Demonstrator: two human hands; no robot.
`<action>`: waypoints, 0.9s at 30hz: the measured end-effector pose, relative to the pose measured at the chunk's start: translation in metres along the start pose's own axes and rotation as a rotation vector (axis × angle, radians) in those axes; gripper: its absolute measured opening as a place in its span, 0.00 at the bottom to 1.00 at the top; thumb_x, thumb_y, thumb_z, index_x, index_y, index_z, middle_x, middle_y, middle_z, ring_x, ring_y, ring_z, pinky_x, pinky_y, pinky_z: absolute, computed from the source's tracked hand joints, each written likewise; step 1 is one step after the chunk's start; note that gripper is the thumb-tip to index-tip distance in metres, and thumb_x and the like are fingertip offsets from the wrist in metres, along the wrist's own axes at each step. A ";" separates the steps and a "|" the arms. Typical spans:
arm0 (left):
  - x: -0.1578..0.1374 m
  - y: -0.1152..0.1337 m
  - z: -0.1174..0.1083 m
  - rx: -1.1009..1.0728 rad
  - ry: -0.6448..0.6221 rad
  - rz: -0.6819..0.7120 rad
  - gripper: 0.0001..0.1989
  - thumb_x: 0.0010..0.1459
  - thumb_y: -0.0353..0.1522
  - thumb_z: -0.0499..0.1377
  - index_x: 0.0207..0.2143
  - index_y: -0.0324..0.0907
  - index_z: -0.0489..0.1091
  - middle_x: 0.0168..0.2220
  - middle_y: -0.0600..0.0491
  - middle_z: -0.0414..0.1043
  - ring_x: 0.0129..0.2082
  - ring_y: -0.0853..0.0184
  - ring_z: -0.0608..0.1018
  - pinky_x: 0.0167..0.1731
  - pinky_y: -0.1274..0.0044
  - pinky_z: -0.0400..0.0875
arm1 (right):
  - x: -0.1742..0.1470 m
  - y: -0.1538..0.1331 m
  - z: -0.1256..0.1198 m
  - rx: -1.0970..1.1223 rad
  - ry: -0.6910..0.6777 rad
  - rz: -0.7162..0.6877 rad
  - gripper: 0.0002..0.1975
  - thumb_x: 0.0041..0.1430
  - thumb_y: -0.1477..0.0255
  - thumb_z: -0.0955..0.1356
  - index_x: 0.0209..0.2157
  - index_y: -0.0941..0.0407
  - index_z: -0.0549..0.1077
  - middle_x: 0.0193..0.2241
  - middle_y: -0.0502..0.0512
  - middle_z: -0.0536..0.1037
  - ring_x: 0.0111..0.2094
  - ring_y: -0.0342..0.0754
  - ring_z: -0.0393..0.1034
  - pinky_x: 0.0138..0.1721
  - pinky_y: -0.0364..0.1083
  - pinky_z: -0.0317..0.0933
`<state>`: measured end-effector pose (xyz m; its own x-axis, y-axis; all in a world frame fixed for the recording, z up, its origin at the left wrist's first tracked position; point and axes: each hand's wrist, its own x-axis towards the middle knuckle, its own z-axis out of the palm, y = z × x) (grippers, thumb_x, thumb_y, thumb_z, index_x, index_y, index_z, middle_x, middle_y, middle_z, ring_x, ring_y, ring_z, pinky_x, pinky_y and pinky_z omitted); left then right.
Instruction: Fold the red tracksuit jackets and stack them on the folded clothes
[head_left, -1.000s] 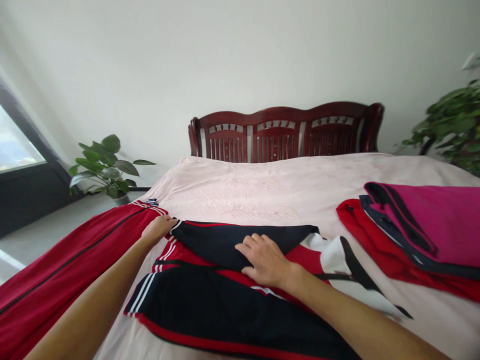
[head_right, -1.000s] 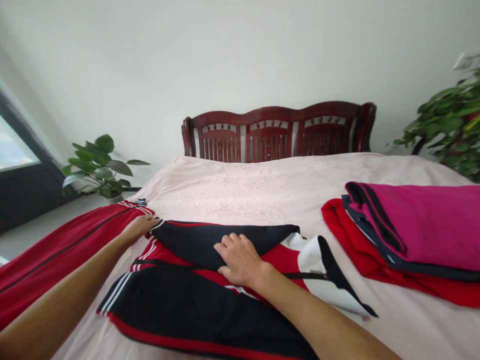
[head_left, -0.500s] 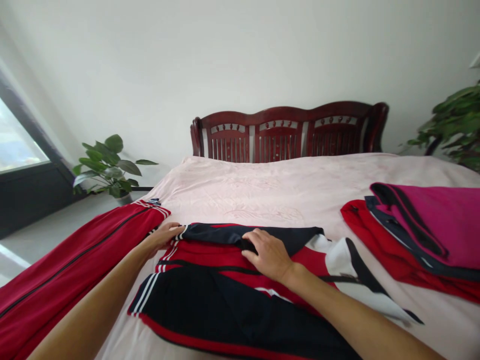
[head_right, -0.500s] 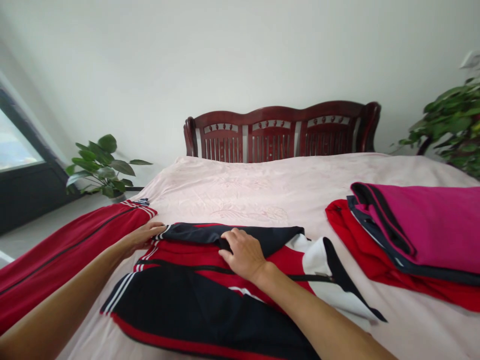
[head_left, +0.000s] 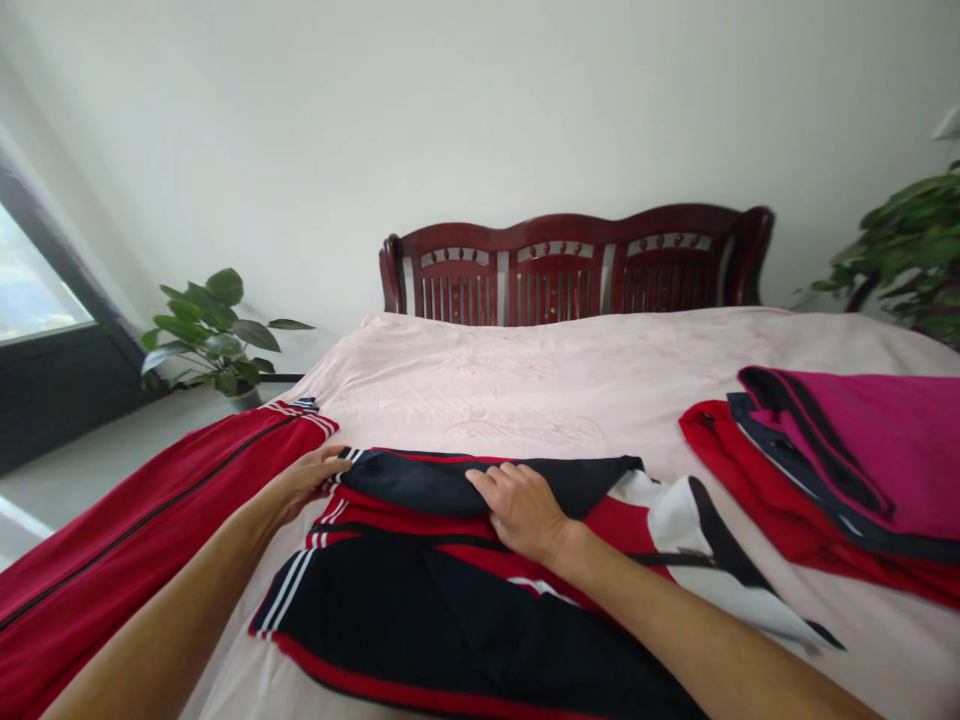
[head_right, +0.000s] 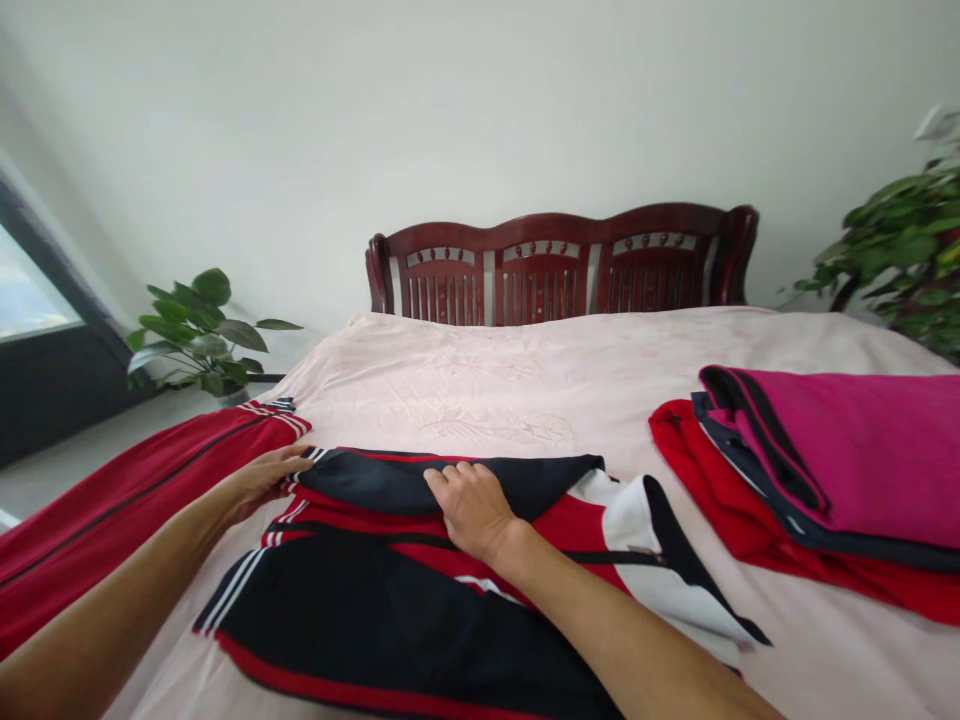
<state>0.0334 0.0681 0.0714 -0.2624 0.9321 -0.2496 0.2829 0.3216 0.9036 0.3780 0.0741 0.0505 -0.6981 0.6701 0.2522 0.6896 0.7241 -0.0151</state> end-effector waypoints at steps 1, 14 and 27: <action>0.000 -0.003 -0.001 0.045 -0.017 -0.004 0.25 0.35 0.40 0.67 0.38 0.40 0.73 0.23 0.58 0.71 0.19 0.73 0.69 0.19 0.81 0.59 | -0.003 0.000 -0.001 0.051 -0.022 -0.019 0.25 0.58 0.73 0.65 0.58 0.56 0.67 0.46 0.59 0.76 0.46 0.53 0.68 0.46 0.50 0.59; 0.014 -0.011 -0.003 0.366 0.304 0.150 0.07 0.47 0.35 0.55 0.30 0.43 0.68 0.21 0.56 0.69 0.23 0.66 0.73 0.20 0.79 0.61 | -0.046 0.119 -0.019 -0.089 0.010 0.462 0.17 0.66 0.61 0.61 0.35 0.54 0.77 0.39 0.58 0.80 0.44 0.54 0.70 0.46 0.50 0.57; -0.015 -0.015 0.017 0.890 0.477 0.542 0.19 0.64 0.39 0.45 0.52 0.46 0.68 0.53 0.45 0.70 0.53 0.53 0.72 0.54 0.64 0.63 | -0.054 0.116 -0.017 -0.091 0.133 0.455 0.09 0.60 0.74 0.65 0.40 0.57 0.76 0.42 0.59 0.77 0.47 0.54 0.67 0.49 0.51 0.56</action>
<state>0.0487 0.0523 0.0559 -0.1761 0.8872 0.4265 0.9682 0.0779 0.2377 0.4989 0.1186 0.0515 -0.2951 0.8846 0.3611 0.9376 0.3409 -0.0689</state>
